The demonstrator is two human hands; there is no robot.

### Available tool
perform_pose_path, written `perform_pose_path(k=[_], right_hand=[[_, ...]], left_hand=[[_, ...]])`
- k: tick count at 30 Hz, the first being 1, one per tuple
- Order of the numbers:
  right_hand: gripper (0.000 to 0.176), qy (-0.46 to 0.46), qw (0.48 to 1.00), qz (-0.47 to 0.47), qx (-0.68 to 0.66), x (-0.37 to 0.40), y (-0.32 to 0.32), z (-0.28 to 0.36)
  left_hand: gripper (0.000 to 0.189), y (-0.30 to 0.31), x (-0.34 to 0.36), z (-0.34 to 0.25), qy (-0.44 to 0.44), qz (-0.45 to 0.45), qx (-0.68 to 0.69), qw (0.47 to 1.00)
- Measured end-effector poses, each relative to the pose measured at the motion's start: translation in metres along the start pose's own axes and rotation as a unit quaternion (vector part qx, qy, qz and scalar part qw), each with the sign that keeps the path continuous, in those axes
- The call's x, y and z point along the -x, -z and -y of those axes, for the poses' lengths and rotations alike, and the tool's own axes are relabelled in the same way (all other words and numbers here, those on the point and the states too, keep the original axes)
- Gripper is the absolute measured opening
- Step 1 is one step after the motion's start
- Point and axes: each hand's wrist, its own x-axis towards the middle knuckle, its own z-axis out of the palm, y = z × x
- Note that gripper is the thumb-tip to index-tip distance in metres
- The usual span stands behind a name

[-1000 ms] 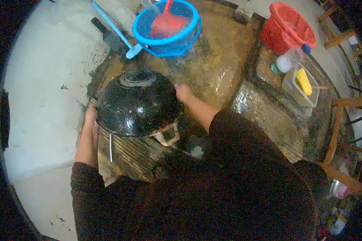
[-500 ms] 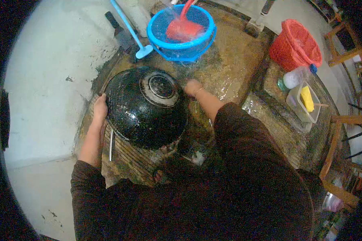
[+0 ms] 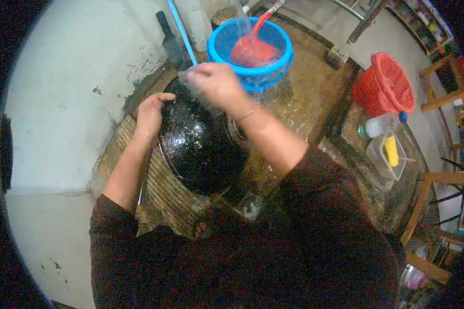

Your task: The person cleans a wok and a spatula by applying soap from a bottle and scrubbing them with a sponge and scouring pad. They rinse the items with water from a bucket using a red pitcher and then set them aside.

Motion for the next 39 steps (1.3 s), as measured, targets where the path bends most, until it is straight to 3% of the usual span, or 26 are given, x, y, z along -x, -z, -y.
perform_pose_path(k=[2, 4, 5, 6, 7, 8, 10, 11, 12, 14, 16, 18, 21, 24, 25, 28, 29, 32, 35, 38, 39], right_hand=[[0.022, 0.172, 0.95, -0.063, 0.252, 0.005, -0.024, 0.001], [0.027, 0.151, 0.939, 0.039, 0.306, 0.01, -0.04, 0.017], [0.028, 0.058, 0.984, 0.073, 0.151, 0.006, -0.039, 0.015], [0.028, -0.037, 0.994, 0.105, -0.009, 0.0, -0.037, 0.01], [0.028, -0.129, 0.968, 0.133, -0.169, -0.008, -0.035, 0.006], [0.03, -0.188, 0.924, 0.114, -0.313, -0.014, -0.023, 0.001], [0.028, -0.18, 0.918, 0.139, -0.325, -0.026, 0.011, -0.018], [0.026, -0.14, 0.98, 0.091, -0.105, -0.043, 0.023, -0.055], [0.025, -0.094, 0.991, 0.066, 0.072, -0.057, 0.039, -0.089], [0.027, -0.032, 0.925, 0.017, 0.378, -0.076, 0.075, -0.14], [0.026, -0.053, 0.856, -0.088, 0.507, -0.088, 0.09, -0.134], [0.029, 0.038, 0.785, 0.01, 0.618, -0.107, 0.116, -0.111], [0.034, 0.076, 0.79, -0.083, 0.603, -0.137, 0.131, -0.134], [0.046, 0.116, 0.699, 0.056, 0.703, -0.167, 0.132, -0.151], [0.048, 0.14, 0.714, 0.036, 0.685, -0.175, 0.127, -0.16], [0.052, 0.091, 0.66, 0.11, 0.737, -0.18, 0.128, -0.157], [0.046, 0.107, 0.676, 0.094, 0.723, -0.19, 0.133, -0.177], [0.032, 0.001, 0.545, 0.148, 0.825, -0.176, 0.129, -0.144], [0.027, -0.108, 0.627, 0.16, 0.755, -0.169, 0.144, -0.156], [0.027, -0.143, 0.696, 0.196, 0.676, -0.162, 0.144, -0.173], [0.028, -0.087, 0.711, 0.277, 0.641, -0.159, 0.14, -0.159]], left_hand=[[0.018, -0.002, -0.018, 0.009, 0.042, 0.009, 0.074, 0.996], [0.027, -0.004, -0.022, -0.004, 0.092, 0.014, 0.092, 0.991], [0.032, -0.003, -0.021, -0.013, 0.122, 0.015, 0.075, 0.99], [0.038, -0.003, -0.02, -0.022, 0.15, 0.017, 0.058, 0.987], [0.044, 0.0, -0.03, 0.0, 0.103, 0.002, -0.002, 0.995], [0.039, 0.001, -0.034, 0.004, 0.109, 0.001, -0.011, 0.994], [0.031, 0.002, -0.031, 0.001, 0.128, -0.003, -0.03, 0.991], [0.028, 0.001, -0.028, -0.008, 0.136, -0.008, -0.03, 0.99], [0.032, 0.0, -0.028, -0.006, 0.111, -0.021, -0.077, 0.991], [0.043, -0.002, -0.032, 0.005, 0.061, -0.045, -0.172, 0.982], [0.043, 0.002, -0.042, 0.017, 0.025, -0.034, -0.167, 0.985], [0.043, -0.005, -0.033, 0.003, 0.002, -0.062, -0.164, 0.985], [0.041, -0.007, -0.032, -0.005, 0.009, -0.063, -0.196, 0.978], [0.043, -0.007, -0.033, -0.013, 0.017, -0.044, -0.192, 0.98], [0.044, -0.007, -0.032, -0.013, 0.022, -0.034, -0.188, 0.981], [0.046, -0.006, -0.037, -0.001, 0.003, -0.039, -0.24, 0.97], [0.047, -0.006, -0.037, -0.001, 0.0, -0.041, -0.232, 0.972], [0.048, -0.008, -0.036, 0.0, -0.006, -0.041, -0.217, 0.975], [0.048, -0.007, -0.037, -0.002, 0.019, -0.028, -0.233, 0.972], [0.048, -0.008, -0.036, -0.017, 0.047, -0.009, -0.255, 0.966], [0.048, -0.009, -0.038, -0.013, 0.039, -0.017, -0.25, 0.967]])
